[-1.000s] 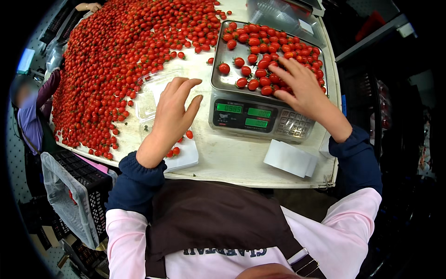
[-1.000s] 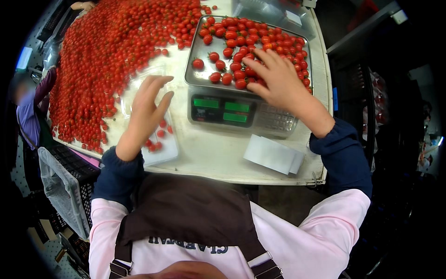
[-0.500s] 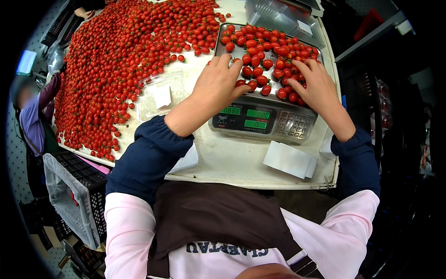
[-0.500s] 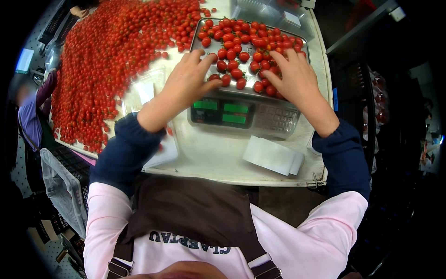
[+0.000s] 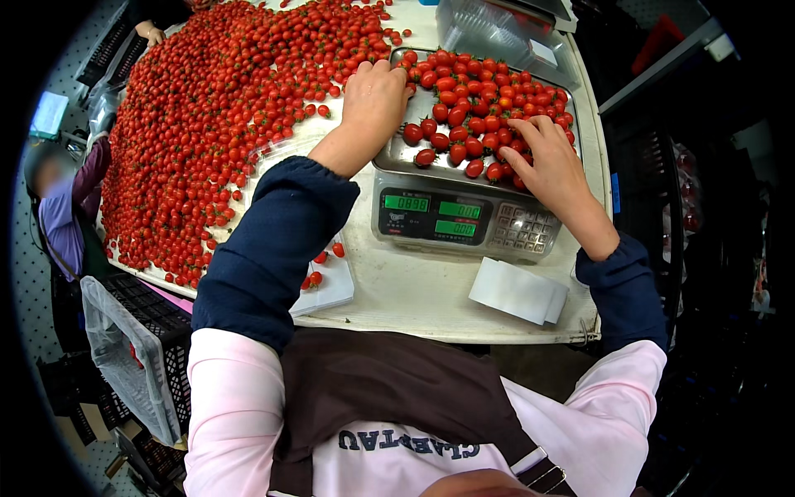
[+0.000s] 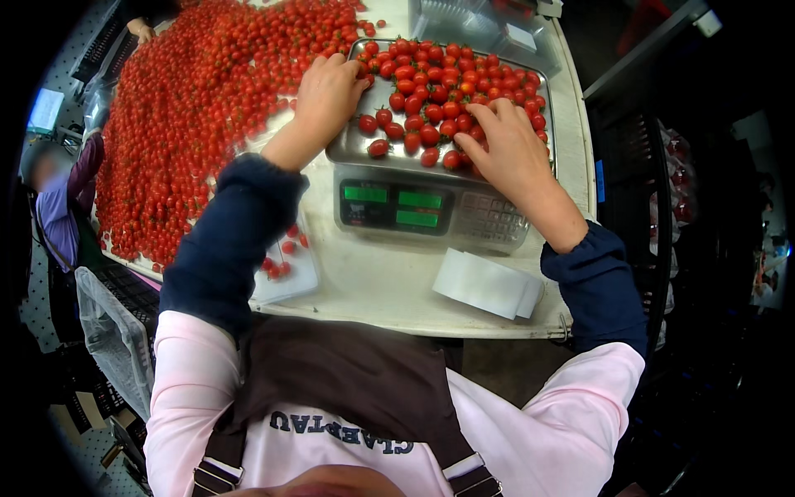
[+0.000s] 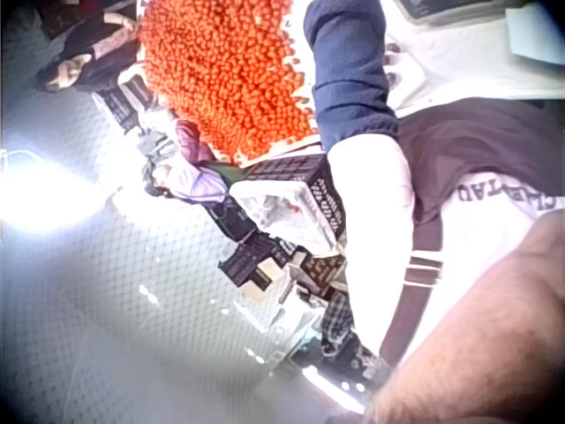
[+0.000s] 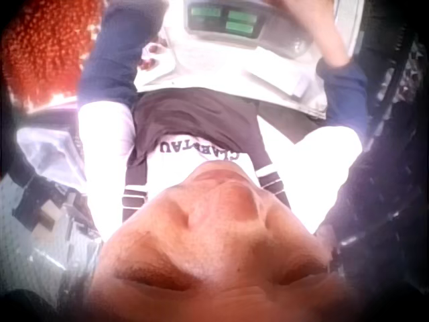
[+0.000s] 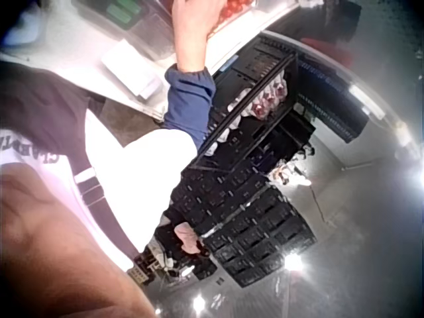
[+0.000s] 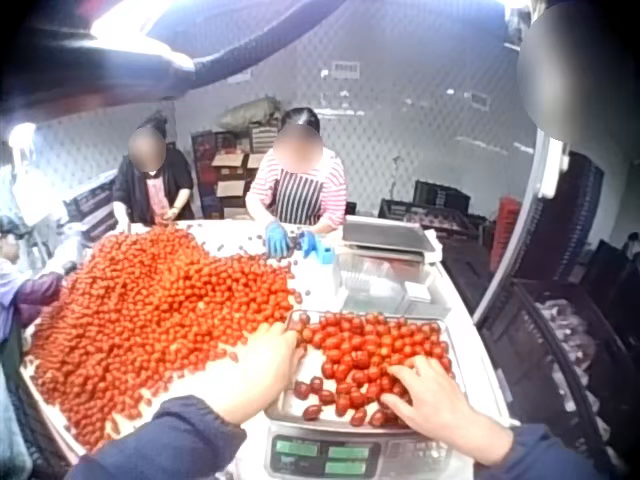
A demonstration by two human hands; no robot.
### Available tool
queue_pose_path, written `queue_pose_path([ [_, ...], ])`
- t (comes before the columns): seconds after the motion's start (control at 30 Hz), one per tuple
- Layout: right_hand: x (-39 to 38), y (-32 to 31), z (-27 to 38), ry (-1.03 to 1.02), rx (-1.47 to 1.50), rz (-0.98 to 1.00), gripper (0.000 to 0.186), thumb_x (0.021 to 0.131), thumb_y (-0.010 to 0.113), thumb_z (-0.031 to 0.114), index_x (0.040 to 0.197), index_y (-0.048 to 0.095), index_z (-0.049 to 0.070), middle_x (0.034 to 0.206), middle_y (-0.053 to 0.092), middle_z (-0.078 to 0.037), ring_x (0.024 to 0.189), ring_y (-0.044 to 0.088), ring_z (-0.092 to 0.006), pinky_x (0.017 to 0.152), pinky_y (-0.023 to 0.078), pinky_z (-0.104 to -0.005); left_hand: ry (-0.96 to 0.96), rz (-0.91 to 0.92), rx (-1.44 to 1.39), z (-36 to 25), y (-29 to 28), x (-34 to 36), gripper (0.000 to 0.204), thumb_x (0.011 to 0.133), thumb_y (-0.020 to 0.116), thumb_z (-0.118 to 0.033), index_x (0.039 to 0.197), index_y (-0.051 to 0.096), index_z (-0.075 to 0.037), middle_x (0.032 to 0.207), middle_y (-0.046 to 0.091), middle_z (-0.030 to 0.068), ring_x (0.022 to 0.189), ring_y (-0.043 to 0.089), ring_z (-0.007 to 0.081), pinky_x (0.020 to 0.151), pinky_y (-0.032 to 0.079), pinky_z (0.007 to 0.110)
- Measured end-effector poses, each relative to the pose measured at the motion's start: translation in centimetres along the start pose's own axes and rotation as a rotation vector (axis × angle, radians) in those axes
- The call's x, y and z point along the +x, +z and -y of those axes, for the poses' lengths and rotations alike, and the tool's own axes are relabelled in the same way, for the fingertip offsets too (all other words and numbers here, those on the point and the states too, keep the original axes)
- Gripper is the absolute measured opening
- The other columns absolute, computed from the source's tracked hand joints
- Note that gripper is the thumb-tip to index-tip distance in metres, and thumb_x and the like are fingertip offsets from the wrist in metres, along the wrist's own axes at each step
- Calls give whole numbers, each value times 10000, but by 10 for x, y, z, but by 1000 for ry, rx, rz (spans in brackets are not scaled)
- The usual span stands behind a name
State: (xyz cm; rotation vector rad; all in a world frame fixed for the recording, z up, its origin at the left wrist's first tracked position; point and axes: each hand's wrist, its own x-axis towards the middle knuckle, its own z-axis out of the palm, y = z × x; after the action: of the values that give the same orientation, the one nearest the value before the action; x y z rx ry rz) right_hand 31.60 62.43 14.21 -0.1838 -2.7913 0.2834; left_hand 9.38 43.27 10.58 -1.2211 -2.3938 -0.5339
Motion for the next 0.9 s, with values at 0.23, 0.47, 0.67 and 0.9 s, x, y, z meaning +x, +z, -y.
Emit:
queue_pose_path([
  [0.23,-3,-2,0,-3,55,-35,408,904,705,265,1230,648,26,1124,600,-133,1070,597,-312,860,525,-403,102,119,-106,-10,4,7,145,826,663,-71,965,629,-49,957,664,149,952,615,361,815,502,478],
  [0.47,-2,-8,7,-37,47,-120,332,922,690,213,1201,648,39,1152,602,-150,1079,602,-349,900,503,-412,56,-136,-396,-11,-41,-26,254,816,672,18,1050,592,-36,980,623,130,992,572,335,881,465,441],
  [0.67,-8,-15,11,-12,126,-92,294,932,677,143,1204,647,35,1176,608,-160,1100,614,-351,923,501,-401,-284,-342,-127,54,-187,-169,354,784,733,44,1123,697,-53,1076,670,117,1044,617,295,909,476,386],
  [0.9,-8,-3,-3,-38,73,-63,390,938,673,165,1298,609,29,1299,574,-181,1205,562,-363,1013,453,-424,-700,-188,954,161,-359,-372,277,918,641,-99,1192,675,-105,1230,637,88,1139,585,318,953,472,437],
])
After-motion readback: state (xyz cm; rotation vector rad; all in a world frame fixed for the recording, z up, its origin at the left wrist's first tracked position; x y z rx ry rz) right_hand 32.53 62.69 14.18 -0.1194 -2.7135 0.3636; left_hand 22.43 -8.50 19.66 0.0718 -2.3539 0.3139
